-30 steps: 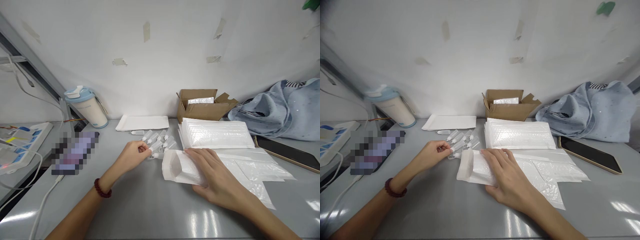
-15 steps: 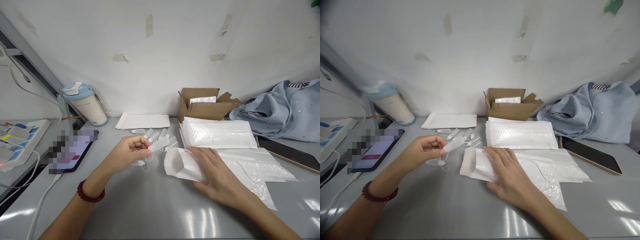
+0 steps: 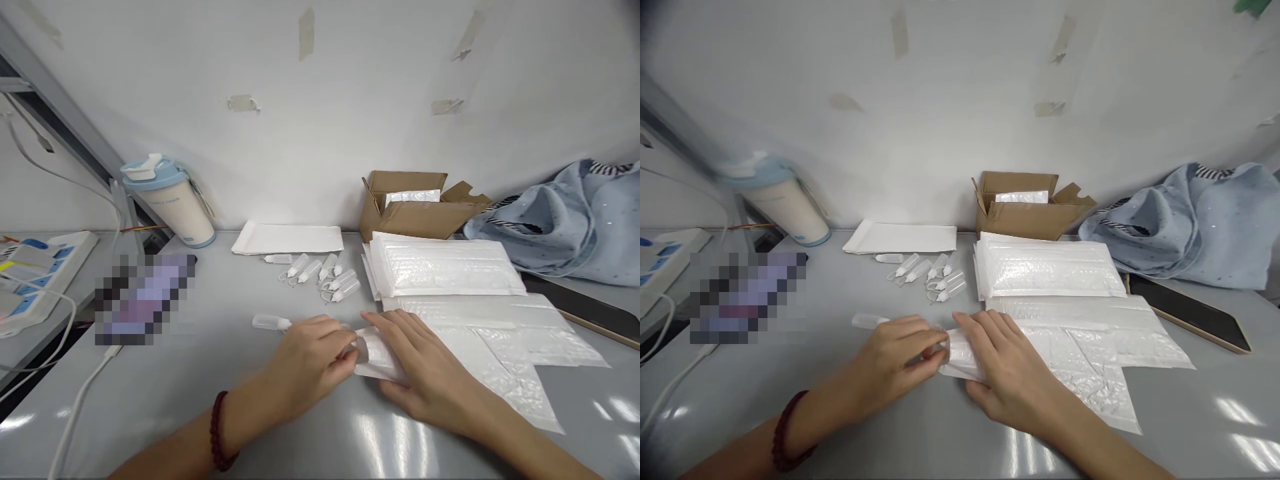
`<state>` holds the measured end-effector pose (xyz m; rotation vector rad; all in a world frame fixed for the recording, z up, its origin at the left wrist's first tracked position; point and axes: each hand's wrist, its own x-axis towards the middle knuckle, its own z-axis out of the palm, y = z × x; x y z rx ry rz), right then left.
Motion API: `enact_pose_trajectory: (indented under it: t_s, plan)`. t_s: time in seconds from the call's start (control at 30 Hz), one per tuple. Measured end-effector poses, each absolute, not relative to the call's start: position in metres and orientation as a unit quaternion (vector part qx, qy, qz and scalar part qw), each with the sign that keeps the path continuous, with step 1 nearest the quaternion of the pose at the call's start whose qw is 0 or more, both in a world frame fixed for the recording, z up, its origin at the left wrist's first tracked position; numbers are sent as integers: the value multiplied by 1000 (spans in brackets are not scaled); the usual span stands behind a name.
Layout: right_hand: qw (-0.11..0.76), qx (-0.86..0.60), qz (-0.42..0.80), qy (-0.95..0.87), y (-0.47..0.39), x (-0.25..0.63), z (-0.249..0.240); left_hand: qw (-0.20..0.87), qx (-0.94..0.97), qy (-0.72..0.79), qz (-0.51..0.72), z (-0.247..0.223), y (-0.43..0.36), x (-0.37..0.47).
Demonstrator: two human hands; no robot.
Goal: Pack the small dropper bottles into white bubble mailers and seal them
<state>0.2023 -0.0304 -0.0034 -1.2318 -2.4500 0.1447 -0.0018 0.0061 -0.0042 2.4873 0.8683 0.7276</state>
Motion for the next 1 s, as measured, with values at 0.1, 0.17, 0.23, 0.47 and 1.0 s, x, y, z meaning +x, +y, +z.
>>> enact_pose_trajectory:
  t_s: [0.1, 0.17, 0.23, 0.47, 1.0]
  plan:
    - [197, -444, 45, -873, -29, 204, -6, 244, 877, 310, 273, -6, 1, 0]
    - [195, -452, 46, -869, -28, 206, -6, 285, 869, 307, 262, -4, 0, -1]
    - [191, -459, 48, -866, -28, 209, -5, 313, 870, 294, 243, 0, 2, -2]
    - [204, -460, 57, -862, -28, 209, -1, 319, 806, 424, 262, 18, 23, -21]
    - [222, -471, 57, -852, -25, 215, 1, 259, 815, 519, 20, 17, 51, -70]
